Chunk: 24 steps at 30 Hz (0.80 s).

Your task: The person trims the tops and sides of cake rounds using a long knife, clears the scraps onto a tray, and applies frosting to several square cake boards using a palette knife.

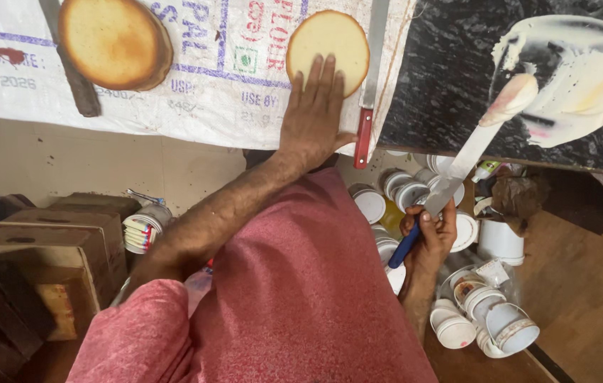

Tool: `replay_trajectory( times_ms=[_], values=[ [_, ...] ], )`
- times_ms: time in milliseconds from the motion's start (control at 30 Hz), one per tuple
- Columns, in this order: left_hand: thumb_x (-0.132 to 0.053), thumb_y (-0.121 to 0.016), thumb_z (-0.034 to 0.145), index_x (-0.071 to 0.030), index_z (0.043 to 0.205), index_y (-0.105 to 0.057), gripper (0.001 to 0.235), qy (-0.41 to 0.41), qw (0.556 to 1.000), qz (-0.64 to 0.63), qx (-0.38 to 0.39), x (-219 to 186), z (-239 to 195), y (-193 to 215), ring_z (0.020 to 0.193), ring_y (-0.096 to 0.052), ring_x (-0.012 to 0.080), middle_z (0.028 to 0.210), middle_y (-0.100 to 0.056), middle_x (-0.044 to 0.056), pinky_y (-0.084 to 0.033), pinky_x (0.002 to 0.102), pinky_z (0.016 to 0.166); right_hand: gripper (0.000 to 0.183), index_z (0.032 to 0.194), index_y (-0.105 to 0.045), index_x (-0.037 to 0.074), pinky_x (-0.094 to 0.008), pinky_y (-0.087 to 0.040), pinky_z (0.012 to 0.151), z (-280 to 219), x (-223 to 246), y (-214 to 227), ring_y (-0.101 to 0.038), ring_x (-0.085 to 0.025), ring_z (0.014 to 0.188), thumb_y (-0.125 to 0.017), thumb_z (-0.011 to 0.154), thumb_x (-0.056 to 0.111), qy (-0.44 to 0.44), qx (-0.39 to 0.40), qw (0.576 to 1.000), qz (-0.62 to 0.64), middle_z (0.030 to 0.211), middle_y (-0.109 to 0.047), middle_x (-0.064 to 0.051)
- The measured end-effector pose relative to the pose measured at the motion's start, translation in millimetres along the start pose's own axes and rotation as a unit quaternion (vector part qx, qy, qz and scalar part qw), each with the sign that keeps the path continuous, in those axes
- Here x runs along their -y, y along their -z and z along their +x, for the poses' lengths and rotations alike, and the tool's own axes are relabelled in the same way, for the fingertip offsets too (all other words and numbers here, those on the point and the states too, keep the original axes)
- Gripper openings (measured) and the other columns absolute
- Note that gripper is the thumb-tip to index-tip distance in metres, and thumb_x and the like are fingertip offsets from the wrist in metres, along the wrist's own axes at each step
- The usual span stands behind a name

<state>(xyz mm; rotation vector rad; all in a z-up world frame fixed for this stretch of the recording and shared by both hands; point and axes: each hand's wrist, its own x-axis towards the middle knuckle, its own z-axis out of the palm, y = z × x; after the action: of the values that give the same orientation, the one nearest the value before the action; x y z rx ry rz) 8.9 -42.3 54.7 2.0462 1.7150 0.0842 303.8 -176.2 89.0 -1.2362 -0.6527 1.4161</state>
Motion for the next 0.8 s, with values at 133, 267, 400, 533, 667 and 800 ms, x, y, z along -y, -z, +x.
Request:
replay_trajectory(
  times_ms=[133, 267, 400, 533, 667, 800],
  values=[
    [-0.064, -0.075, 0.082, 0.008, 0.155, -0.03, 0.112, 0.025, 0.999, -0.025, 0.002, -8, 2, 5, 0.157, -0.007, 0.0411, 0.167, -0.011, 0.028, -0.012, 0.056, 0.128, 0.062, 0.159, -0.041, 0.003, -0.031, -0.048, 0.061, -3, 2, 12, -0.061, -0.019, 0.071, -0.067, 0.103, 0.008, 0.013, -0.019, 1.0, -0.019, 0.094, -0.069, -0.017],
    [-0.058, -0.077, 0.081, 0.011, 0.154, -0.034, 0.109, 0.041, 0.999, 0.019, 0.007, -26, -3, 12, 0.154, -0.012, 0.043, 0.165, -0.016, 0.03, -0.015, 0.056, 0.125, 0.059, 0.155, -0.043, 0.005, -0.031, -0.048, 0.062, -2, 5, 22, -0.061, -0.019, 0.072, -0.068, 0.102, 0.009, 0.025, -0.011, 1.0, 0.001, 0.095, -0.069, -0.016],
    [-0.055, -0.075, 0.08, 0.006, 0.147, -0.041, 0.096, 0.032, 0.999, 0.003, 0.005, -50, -21, 22, 0.144, -0.033, 0.0437, 0.154, -0.036, 0.029, -0.032, 0.056, 0.113, 0.059, 0.155, -0.043, 0.005, -0.03, -0.049, 0.061, -1, 5, 32, -0.061, -0.018, 0.071, -0.069, 0.102, 0.01, 0.045, -0.005, 0.999, 0.006, 0.095, -0.068, -0.016],
    [-0.044, -0.071, 0.095, 0.006, 0.151, -0.031, 0.085, 0.024, 0.984, -0.141, 0.108, -73, -34, 29, 0.115, -0.061, 0.0412, 0.133, -0.053, 0.025, -0.055, 0.052, 0.091, 0.06, 0.155, -0.042, 0.004, -0.03, -0.049, 0.058, -1, 6, 41, -0.06, -0.019, 0.066, -0.069, 0.102, 0.011, 0.05, -0.016, 0.999, -0.01, 0.09, -0.068, -0.016],
    [-0.034, -0.072, 0.091, 0.009, 0.151, -0.018, 0.092, 0.095, 0.953, -0.187, 0.217, -88, -22, 13, 0.097, -0.067, 0.0426, 0.131, -0.048, 0.031, -0.062, 0.047, 0.077, 0.061, 0.156, -0.042, 0.002, -0.03, -0.048, 0.058, 0, 5, 44, -0.059, -0.018, 0.066, -0.069, 0.103, 0.012, 0.049, -0.003, 0.999, -0.004, 0.091, -0.067, -0.015],
    [-0.022, -0.069, 0.095, 0.007, 0.155, -0.021, 0.082, -0.021, 0.972, -0.221, 0.073, -99, 1, -9, 0.109, -0.063, 0.0411, 0.133, -0.053, 0.028, -0.057, 0.05, 0.086, 0.06, 0.155, -0.042, 0.002, -0.029, -0.049, 0.058, 1, 8, 42, -0.061, -0.018, 0.067, -0.07, 0.102, 0.013, 0.05, 0.0, 0.999, -0.01, 0.091, -0.067, -0.015]
  ],
)
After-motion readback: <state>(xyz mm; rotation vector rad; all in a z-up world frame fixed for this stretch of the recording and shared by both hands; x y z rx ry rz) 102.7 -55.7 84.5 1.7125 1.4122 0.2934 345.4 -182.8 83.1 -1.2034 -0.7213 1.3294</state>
